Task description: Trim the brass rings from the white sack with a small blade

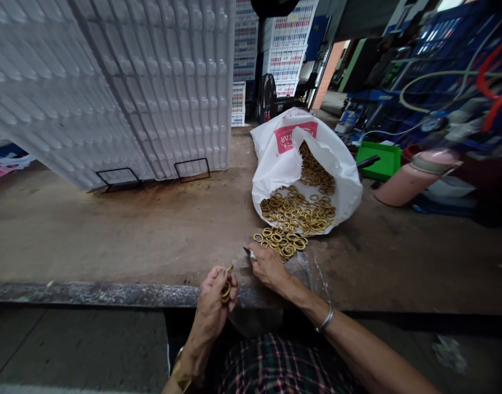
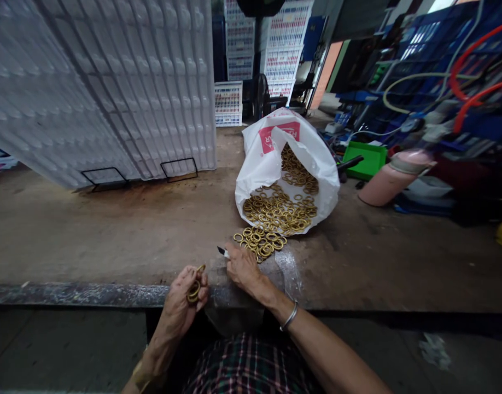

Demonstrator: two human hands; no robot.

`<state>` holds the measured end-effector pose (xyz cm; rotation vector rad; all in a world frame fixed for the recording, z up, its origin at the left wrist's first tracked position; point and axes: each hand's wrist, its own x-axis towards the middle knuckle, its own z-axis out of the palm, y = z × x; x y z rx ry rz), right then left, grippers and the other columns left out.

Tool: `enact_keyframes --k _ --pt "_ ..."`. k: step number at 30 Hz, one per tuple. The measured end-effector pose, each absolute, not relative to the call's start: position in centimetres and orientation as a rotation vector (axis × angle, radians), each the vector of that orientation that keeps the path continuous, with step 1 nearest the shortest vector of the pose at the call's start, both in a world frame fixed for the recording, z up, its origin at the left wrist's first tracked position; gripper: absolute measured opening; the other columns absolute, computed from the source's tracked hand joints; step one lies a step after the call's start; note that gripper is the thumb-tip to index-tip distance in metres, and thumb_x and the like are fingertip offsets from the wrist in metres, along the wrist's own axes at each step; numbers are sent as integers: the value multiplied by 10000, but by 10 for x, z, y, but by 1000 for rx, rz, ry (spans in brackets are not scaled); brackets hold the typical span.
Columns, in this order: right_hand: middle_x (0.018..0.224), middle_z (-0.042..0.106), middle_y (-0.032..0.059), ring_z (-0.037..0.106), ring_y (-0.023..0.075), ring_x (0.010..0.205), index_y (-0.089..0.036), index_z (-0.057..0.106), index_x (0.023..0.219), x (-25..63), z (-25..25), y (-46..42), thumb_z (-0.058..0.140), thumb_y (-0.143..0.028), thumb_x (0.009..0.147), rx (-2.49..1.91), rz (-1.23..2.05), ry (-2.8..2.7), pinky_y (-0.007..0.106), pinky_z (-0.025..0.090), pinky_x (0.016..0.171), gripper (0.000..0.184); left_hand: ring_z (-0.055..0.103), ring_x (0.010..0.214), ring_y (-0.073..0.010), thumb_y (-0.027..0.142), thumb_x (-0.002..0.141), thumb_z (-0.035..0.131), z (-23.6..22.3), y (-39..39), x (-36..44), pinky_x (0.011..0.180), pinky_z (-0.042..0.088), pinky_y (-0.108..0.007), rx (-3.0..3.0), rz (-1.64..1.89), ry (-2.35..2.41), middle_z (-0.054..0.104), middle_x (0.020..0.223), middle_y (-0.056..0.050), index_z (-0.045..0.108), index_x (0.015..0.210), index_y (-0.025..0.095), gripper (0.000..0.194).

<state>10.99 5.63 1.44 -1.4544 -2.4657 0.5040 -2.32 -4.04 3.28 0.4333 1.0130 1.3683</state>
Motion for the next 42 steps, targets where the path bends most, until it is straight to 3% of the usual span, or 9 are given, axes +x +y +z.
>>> enact_keyframes --k 5,11,16,20,25,28,31,36,42 --pt "882 629 64 564 164 809 -166 548 928 126 12 58 437 -108 772 -1430 503 -2308 247 362 701 200 434 466 -41 403 680 682 24 -34 -28 360 273 -147 321 1424 968 583 718 -24 515 728 137 318" --pt "935 614 73 574 198 842 -181 550 959 123 16 51 482 -221 821 -1575 395 -2426 276 368 699 159 439 468 -43 315 648 710 24 -33 -31 367 286 -146 223 1420 910 563 699 6 558 856 158 302" --pt "984 569 77 568 201 817 -190 525 1013 119 19 54 477 -268 829 -1647 339 -2487 275 349 638 206 463 517 -50 303 629 731 26 -32 -34 386 302 -146 134 1405 857 563 711 -9 541 708 134 267" --pt "975 571 87 559 193 780 -176 521 990 121 19 53 476 -253 814 -1609 335 -2474 266 322 607 198 472 523 -55 291 609 753 25 -32 -33 379 296 -140 154 1398 897 562 708 1 499 701 146 306" --pt "729 580 29 526 151 671 -178 528 855 115 21 47 454 -124 761 -1459 593 -2349 246 304 604 131 408 441 -36 387 651 714 23 -34 -22 342 260 -131 356 1379 1036 488 597 52 465 700 161 340" --pt "679 537 -4 485 129 634 -184 509 777 105 27 43 462 -182 771 -1347 853 -2095 229 319 597 48 381 405 -39 463 661 683 19 -32 -13 335 270 -136 478 1359 1181 487 566 67 494 841 172 390" --pt "640 486 -34 445 113 606 -188 483 733 94 32 40 459 -250 781 -1242 1085 -1854 216 333 583 82 356 380 -42 525 667 647 15 -30 -9 337 274 -145 573 1335 1321 469 524 78 509 933 169 465" --pt "625 426 -53 394 99 587 -184 476 719 88 30 35 472 -271 768 -1183 1252 -1746 207 318 555 101 324 362 -41 582 667 601 14 -28 -12 361 261 -160 674 1356 1471 417 458 82 537 783 156 446" --pt "607 420 -57 386 94 585 -177 493 709 96 24 35 473 -278 781 -1151 1258 -1877 203 300 543 125 370 435 -70 456 739 559 14 -29 -17 441 315 -188 877 1386 1637 431 492 55 562 698 159 300"
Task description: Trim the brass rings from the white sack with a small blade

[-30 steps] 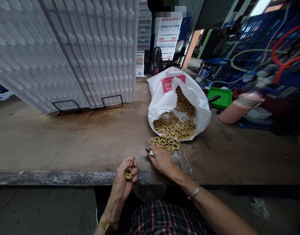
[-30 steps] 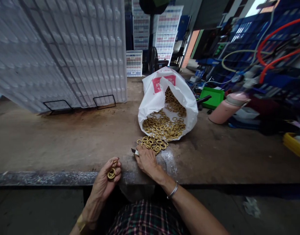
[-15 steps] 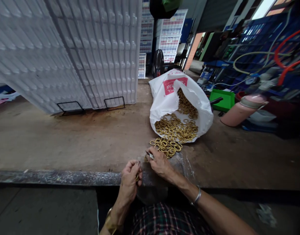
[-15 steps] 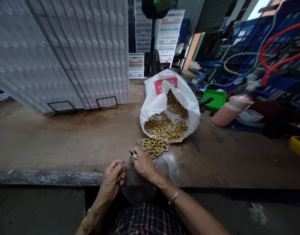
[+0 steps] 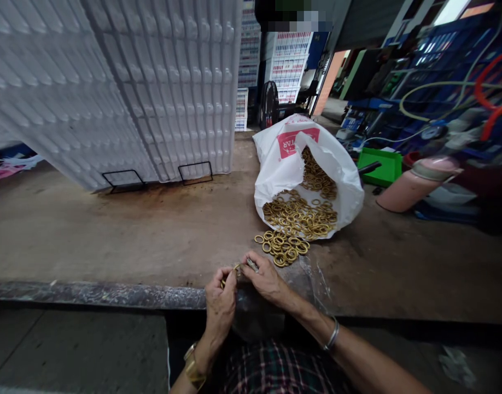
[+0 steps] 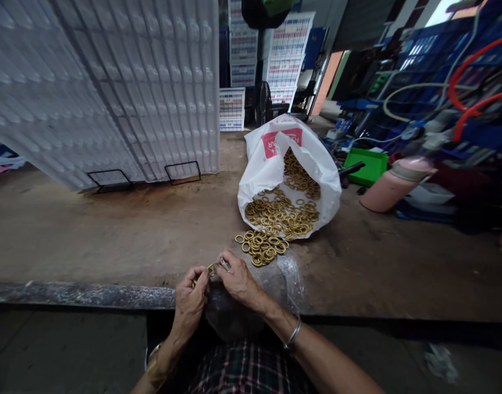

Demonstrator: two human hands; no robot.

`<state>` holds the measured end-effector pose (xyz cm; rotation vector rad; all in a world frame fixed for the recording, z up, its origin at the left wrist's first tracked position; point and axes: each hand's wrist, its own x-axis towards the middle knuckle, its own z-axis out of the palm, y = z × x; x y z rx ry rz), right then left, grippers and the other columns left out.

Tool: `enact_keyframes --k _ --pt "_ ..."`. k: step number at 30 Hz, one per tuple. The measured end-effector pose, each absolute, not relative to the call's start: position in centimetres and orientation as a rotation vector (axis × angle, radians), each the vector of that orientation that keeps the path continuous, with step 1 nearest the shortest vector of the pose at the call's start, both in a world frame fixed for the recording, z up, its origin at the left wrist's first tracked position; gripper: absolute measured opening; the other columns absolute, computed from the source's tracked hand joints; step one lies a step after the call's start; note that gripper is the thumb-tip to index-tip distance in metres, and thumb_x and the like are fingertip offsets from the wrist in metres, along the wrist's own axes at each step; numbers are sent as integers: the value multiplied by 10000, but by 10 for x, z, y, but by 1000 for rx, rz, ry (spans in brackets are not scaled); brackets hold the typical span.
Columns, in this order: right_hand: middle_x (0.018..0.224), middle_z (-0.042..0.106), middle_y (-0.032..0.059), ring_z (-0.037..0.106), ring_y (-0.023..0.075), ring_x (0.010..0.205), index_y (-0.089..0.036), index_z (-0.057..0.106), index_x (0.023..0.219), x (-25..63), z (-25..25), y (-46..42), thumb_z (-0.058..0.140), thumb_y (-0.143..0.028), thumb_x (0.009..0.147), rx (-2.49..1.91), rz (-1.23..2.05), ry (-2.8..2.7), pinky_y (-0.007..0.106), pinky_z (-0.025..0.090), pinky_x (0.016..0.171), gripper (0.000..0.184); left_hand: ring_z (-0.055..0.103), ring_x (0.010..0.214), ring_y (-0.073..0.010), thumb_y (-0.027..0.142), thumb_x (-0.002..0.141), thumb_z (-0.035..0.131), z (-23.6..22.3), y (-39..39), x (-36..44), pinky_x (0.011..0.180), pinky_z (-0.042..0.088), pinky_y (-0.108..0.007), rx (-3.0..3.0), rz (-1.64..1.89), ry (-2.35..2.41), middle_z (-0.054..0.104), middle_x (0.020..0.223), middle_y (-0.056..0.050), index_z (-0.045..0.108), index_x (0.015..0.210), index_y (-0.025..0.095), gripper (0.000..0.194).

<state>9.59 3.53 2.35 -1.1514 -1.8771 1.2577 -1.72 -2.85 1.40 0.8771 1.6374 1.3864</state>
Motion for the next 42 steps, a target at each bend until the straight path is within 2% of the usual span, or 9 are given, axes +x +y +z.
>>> enact_keyframes --k 4,7,11,15,23,31,39,42 --pt "601 415 -58 368 89 565 -172 519 731 96 30 36 462 -297 804 -1152 1226 -1972 205 282 528 155 473 547 -102 344 773 536 11 -30 -19 556 381 -211 1167 1410 1701 550 609 11 622 745 167 199" --pt "563 370 -62 335 84 534 -171 479 651 94 32 36 458 -303 803 -1163 1273 -1993 206 259 500 202 515 611 -119 319 770 543 13 -31 -21 605 397 -217 1243 1419 1692 592 666 -5 640 762 173 176" --pt "553 381 -59 344 81 521 -174 448 629 92 28 36 449 -301 800 -1164 1397 -1888 201 266 489 213 428 472 -85 408 769 541 18 -30 -22 463 346 -193 990 1307 1569 493 539 34 598 730 164 254" --pt "578 487 -40 418 86 534 -168 487 692 95 24 36 425 -352 829 -1082 1558 -1782 200 312 512 238 372 415 -51 479 749 563 20 -31 -22 369 267 -159 724 1207 1370 470 566 53 550 816 164 323" --pt "567 543 -31 465 89 531 -170 505 677 93 25 35 417 -343 837 -1037 1612 -1754 202 348 538 252 372 424 -22 429 742 610 23 -33 -23 362 244 -130 570 1245 1130 492 619 49 482 777 166 294" --pt "566 551 -11 482 90 543 -157 516 618 94 24 35 374 -321 854 -1052 1618 -1785 197 367 550 321 364 428 -28 435 748 602 22 -33 -23 365 258 -136 624 1260 1150 480 602 51 481 752 167 294" --pt "592 523 -24 442 97 569 -157 518 657 94 33 32 427 -337 827 -1053 1377 -1938 209 344 547 264 398 422 -40 499 734 583 20 -31 -23 373 274 -140 707 1238 1306 479 584 58 485 779 173 343" --pt "591 533 -21 448 96 567 -155 526 661 94 34 33 417 -332 830 -1043 1445 -1895 209 345 548 268 400 419 -42 506 741 568 19 -31 -23 375 279 -145 753 1238 1330 479 579 57 491 759 172 343"
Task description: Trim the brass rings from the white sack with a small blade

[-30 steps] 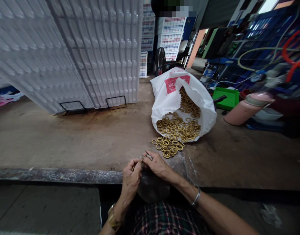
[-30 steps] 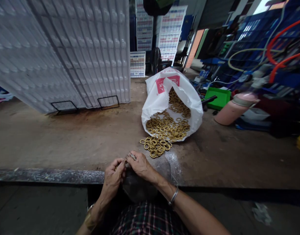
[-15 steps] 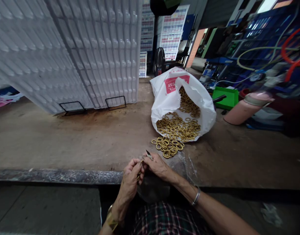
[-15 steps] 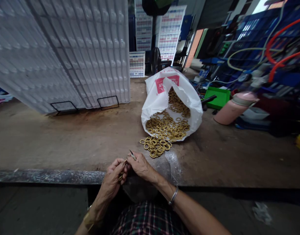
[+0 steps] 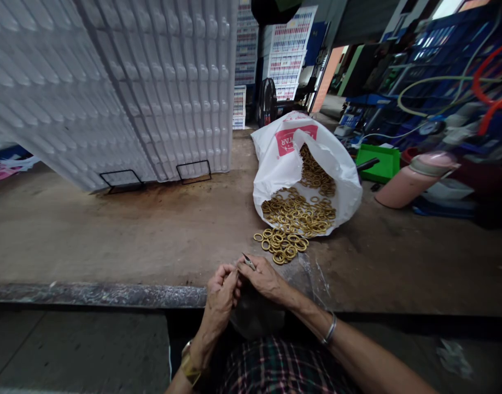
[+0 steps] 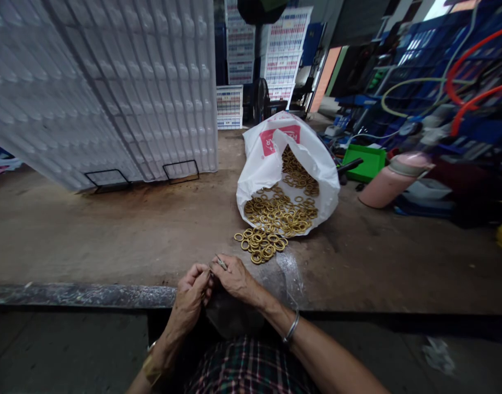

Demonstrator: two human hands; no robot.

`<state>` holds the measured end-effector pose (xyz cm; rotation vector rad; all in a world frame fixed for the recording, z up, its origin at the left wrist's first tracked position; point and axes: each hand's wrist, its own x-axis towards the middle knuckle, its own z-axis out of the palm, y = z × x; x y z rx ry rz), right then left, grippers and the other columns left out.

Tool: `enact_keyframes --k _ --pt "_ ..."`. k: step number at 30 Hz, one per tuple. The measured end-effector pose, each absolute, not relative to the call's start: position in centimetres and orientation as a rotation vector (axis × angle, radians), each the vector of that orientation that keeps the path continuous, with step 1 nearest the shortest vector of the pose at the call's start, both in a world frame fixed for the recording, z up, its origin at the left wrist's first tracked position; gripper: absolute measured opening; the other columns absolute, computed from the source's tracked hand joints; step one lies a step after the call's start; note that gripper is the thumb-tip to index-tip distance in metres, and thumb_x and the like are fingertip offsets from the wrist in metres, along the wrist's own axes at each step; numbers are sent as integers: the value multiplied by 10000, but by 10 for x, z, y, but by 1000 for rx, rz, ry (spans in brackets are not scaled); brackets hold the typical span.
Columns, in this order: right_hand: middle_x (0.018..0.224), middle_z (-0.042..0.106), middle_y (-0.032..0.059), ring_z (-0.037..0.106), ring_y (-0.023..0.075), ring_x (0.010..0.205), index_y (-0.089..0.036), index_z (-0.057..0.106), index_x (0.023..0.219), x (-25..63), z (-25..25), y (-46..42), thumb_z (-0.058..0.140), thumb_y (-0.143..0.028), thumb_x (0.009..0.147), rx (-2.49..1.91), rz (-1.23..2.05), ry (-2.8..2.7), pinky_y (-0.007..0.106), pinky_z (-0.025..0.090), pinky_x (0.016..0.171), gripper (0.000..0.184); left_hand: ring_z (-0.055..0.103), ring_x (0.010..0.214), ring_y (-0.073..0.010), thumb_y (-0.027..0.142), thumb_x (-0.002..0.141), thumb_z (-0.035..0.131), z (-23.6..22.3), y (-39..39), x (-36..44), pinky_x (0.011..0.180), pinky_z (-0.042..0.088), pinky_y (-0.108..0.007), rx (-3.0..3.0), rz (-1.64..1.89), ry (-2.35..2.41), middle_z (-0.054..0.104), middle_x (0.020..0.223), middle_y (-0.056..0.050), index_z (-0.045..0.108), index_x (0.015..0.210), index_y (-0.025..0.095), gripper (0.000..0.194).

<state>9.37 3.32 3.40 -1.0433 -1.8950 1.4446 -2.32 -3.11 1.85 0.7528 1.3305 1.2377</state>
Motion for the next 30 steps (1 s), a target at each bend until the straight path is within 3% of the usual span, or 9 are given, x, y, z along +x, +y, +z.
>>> enact_keyframes --k 12,19,22,30 --pt "553 524 -15 472 91 521 -156 503 587 95 30 38 397 -328 840 -985 1600 -1751 202 369 532 324 382 433 -29 440 766 584 21 -32 -22 384 261 -137 665 1275 1153 480 607 53 465 749 170 295" --pt "607 549 -10 470 105 550 -168 554 741 97 22 35 410 -155 786 -1150 1133 -2085 204 320 536 152 389 414 -37 465 707 638 24 -32 -23 371 251 -141 570 1326 1084 480 568 64 438 737 185 345" --pt "623 553 -4 455 113 559 -168 563 783 99 19 31 416 -50 690 -1112 957 -2321 212 292 546 211 380 409 -38 483 697 639 23 -32 -23 369 250 -144 599 1330 1135 475 555 65 442 725 183 360" --pt "680 577 17 470 125 587 -165 560 817 97 23 28 424 -50 697 -1101 841 -2471 223 269 550 215 400 403 -48 562 663 619 21 -31 -24 372 274 -150 683 1308 1330 482 542 62 467 735 182 416"
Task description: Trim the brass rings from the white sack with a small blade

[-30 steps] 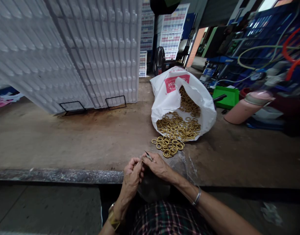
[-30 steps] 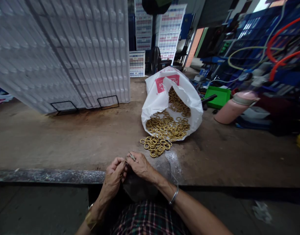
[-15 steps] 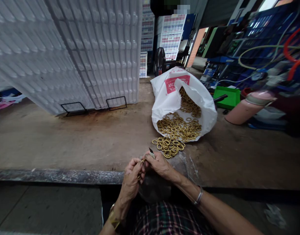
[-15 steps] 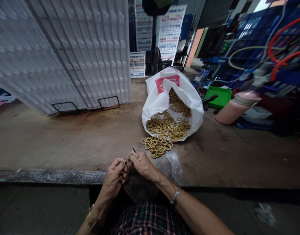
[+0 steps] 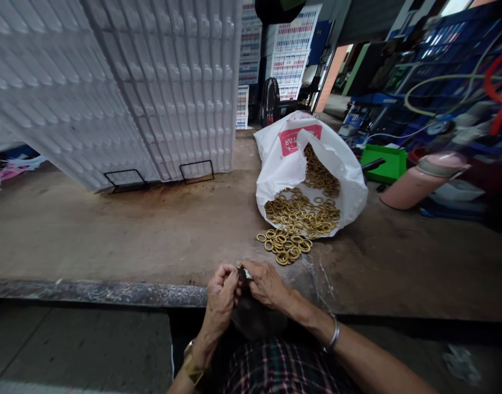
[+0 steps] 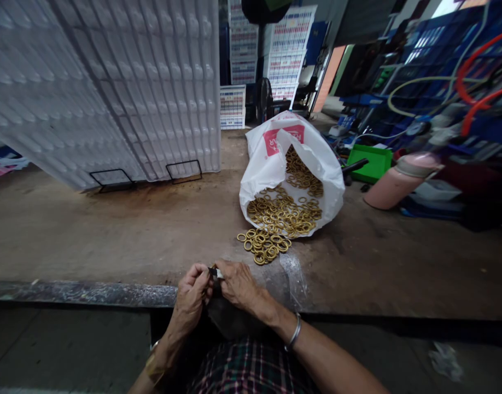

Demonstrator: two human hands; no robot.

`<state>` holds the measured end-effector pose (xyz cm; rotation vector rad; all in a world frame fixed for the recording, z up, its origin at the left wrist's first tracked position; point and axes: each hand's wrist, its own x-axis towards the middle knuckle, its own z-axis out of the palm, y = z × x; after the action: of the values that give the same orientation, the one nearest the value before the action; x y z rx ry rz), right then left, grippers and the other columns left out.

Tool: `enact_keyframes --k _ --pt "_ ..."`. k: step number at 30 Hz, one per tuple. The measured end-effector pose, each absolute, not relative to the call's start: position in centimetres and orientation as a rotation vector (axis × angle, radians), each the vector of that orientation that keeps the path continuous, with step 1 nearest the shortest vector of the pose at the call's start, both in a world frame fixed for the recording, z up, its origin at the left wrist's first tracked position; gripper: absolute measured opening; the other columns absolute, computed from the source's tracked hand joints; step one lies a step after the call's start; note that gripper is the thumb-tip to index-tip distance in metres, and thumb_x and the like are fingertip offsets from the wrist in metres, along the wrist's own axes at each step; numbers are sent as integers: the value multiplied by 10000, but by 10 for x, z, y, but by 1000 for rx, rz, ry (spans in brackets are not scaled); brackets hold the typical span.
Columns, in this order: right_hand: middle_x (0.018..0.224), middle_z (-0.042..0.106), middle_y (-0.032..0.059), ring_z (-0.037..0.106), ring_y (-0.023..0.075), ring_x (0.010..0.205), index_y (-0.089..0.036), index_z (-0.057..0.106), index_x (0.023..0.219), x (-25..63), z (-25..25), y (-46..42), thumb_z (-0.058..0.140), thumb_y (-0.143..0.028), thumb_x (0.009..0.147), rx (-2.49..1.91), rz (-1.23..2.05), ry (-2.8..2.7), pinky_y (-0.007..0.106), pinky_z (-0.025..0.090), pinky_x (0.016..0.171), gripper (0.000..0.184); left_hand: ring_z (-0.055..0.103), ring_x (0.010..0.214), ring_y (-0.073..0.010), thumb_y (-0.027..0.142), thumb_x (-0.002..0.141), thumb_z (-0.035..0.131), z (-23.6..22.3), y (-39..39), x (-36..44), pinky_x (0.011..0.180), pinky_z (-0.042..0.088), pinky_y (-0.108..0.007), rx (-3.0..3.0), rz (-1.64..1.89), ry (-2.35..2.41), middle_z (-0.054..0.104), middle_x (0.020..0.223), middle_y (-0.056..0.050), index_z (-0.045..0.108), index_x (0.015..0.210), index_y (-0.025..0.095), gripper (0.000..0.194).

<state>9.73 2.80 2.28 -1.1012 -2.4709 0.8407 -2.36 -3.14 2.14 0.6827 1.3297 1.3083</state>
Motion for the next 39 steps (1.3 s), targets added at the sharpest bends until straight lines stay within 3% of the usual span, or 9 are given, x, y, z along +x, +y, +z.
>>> enact_keyframes --k 9,17,23,27,33,39 --pt "746 628 52 533 142 642 -159 568 898 96 20 29 406 -76 744 -1217 689 -2618 247 258 556 238 374 386 -47 577 674 596 26 -36 -23 370 262 -158 743 1303 1385 475 508 58 473 683 176 419" --pt "789 633 79 568 173 687 -155 558 927 107 26 57 422 -75 724 -1516 344 -2654 267 280 564 256 412 410 -46 455 714 640 35 -45 -22 367 272 -149 550 1276 1014 501 552 57 435 704 188 337" --pt "973 577 105 568 177 738 -156 537 1003 111 37 85 407 -211 847 -1706 131 -2620 260 330 580 211 426 462 -43 396 703 673 27 -40 -26 380 309 -150 358 1346 890 548 657 22 442 725 170 324" --pt "980 552 125 581 201 734 -139 548 981 109 36 100 361 -172 865 -1775 105 -2663 276 357 571 223 424 465 -43 342 717 665 24 -39 -28 374 303 -149 344 1355 885 548 669 17 438 715 168 286" --pt "1024 542 138 571 195 769 -157 522 1018 110 36 107 399 -165 865 -1764 213 -2613 288 397 643 197 427 457 -52 291 675 694 22 -35 -31 370 287 -148 264 1324 850 529 648 32 504 938 194 338" --pt "963 567 140 593 229 755 -140 497 1041 106 38 100 399 -145 836 -1766 160 -2621 295 396 607 226 439 501 -39 255 638 727 23 -31 -33 376 276 -135 167 1354 785 550 709 -2 531 744 136 253"
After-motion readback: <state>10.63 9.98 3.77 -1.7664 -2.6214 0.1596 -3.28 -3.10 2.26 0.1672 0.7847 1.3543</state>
